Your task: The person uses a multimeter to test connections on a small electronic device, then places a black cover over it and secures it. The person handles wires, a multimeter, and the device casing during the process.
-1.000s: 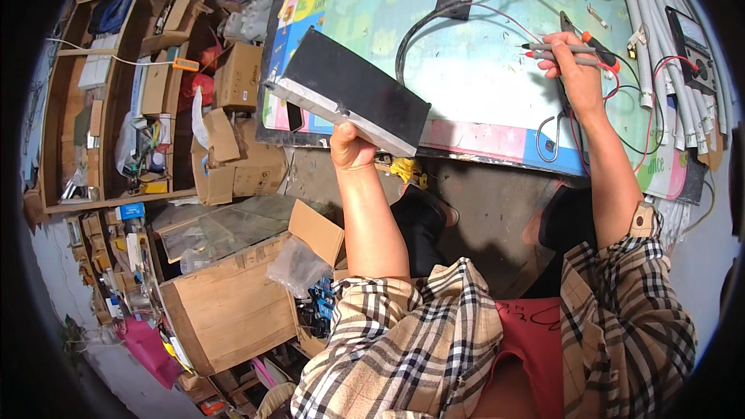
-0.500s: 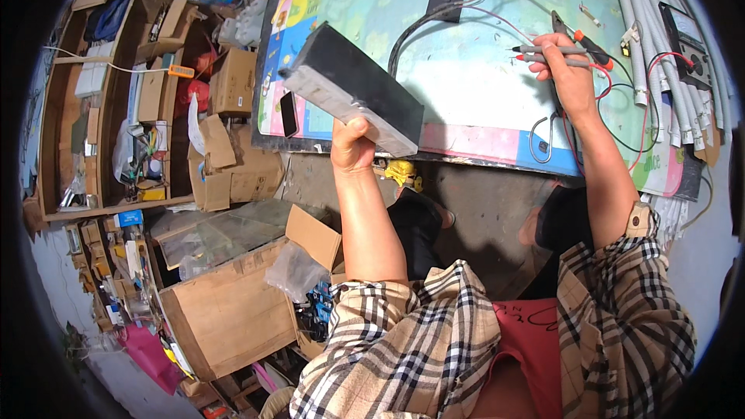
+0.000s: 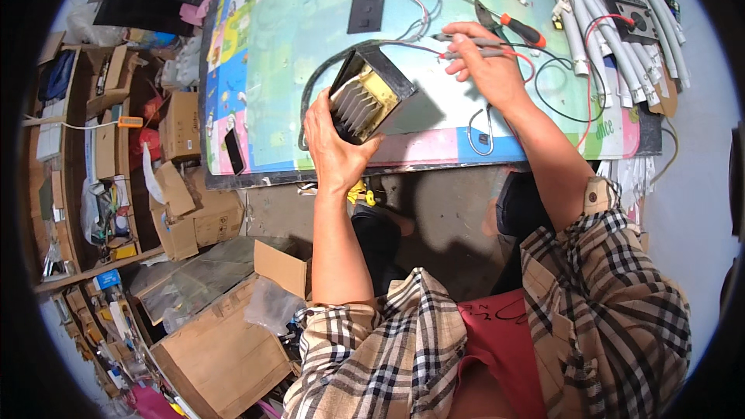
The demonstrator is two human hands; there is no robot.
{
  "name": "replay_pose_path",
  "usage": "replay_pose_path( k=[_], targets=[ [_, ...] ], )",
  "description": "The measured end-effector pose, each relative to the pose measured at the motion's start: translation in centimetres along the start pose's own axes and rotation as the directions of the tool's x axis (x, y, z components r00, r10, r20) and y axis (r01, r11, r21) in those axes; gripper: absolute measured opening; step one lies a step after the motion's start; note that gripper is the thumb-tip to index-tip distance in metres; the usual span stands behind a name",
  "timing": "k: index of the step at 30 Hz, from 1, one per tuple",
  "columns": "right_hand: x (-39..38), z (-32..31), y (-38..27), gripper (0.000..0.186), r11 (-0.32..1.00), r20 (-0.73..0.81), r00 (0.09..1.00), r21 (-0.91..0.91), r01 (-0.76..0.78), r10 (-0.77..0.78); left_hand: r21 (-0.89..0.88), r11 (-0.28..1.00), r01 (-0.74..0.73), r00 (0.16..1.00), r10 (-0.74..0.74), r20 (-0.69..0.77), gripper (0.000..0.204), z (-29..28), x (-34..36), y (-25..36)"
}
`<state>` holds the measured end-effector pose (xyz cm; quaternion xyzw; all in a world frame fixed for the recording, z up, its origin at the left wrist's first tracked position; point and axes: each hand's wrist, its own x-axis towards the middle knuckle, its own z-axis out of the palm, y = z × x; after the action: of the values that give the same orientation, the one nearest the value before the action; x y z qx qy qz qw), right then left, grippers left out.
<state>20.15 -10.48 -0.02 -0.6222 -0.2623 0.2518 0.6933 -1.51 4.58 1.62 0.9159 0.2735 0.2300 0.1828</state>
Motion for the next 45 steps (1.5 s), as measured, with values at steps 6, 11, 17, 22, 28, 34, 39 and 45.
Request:
replay_pose_path(
  k=[6, 11, 17, 22, 28, 34, 39, 45],
  targets=[
    [-0.7, 0.6, 0.7, 0.024, 0.999, 0.156, 0.987, -0.02, -0.028, 0.031, 0.096, 0.992, -0.078, 0.996, 0.081, -0.023, 0.097, 1.1, -0.1, 1.2],
    [-0.6, 0.9, 2.0, 0.036, 0.988, 0.213, 0.971, -0.132, -0.082, 0.109, 0.168, 0.979, -0.117, 0.993, 0.119, -0.001, 0.096, 1.4, 0.0, 1.8],
    [-1.3, 1.4, 0.5, 0.05, 0.933, 0.301, 0.936, -0.354, -0.067, 0.181, 0.183, 0.972, -0.145, 0.989, 0.141, 0.035, 0.098, 1.5, -0.2, 2.3],
    [-1.1, 1.2, 1.1, 0.047, 0.919, 0.285, 0.927, -0.374, -0.126, 0.243, 0.203, 0.969, -0.143, 0.986, 0.123, 0.11, 0.098, 0.6, -0.2, 2.4],
    [-0.6, 0.2, 3.9, 0.055, 0.914, 0.28, 0.915, -0.362, -0.181, 0.292, 0.223, 0.958, -0.18, 0.978, 0.15, 0.144, 0.093, 0.1, 0.2, 2.3],
    [-0.7, 0.5, 4.7, 0.054, 0.929, 0.29, 0.904, -0.289, -0.232, 0.316, 0.262, 0.954, -0.145, 0.985, 0.115, 0.127, 0.098, 0.1, -0.2, 2.2],
    [-1.6, 1.7, 2.7, 0.039, 0.916, 0.311, 0.865, -0.057, -0.398, 0.395, 0.183, 0.973, -0.14, 0.986, 0.153, -0.061, 0.087, -1.0, -0.5, 2.3],
    [-1.4, 1.6, 2.5, 0.032, 0.904, 0.273, 0.868, -0.019, -0.427, 0.416, -0.387, 0.893, 0.231, 0.724, -0.424, -0.545, 0.021, -2.6, -1.0, -1.9]
  ],
)
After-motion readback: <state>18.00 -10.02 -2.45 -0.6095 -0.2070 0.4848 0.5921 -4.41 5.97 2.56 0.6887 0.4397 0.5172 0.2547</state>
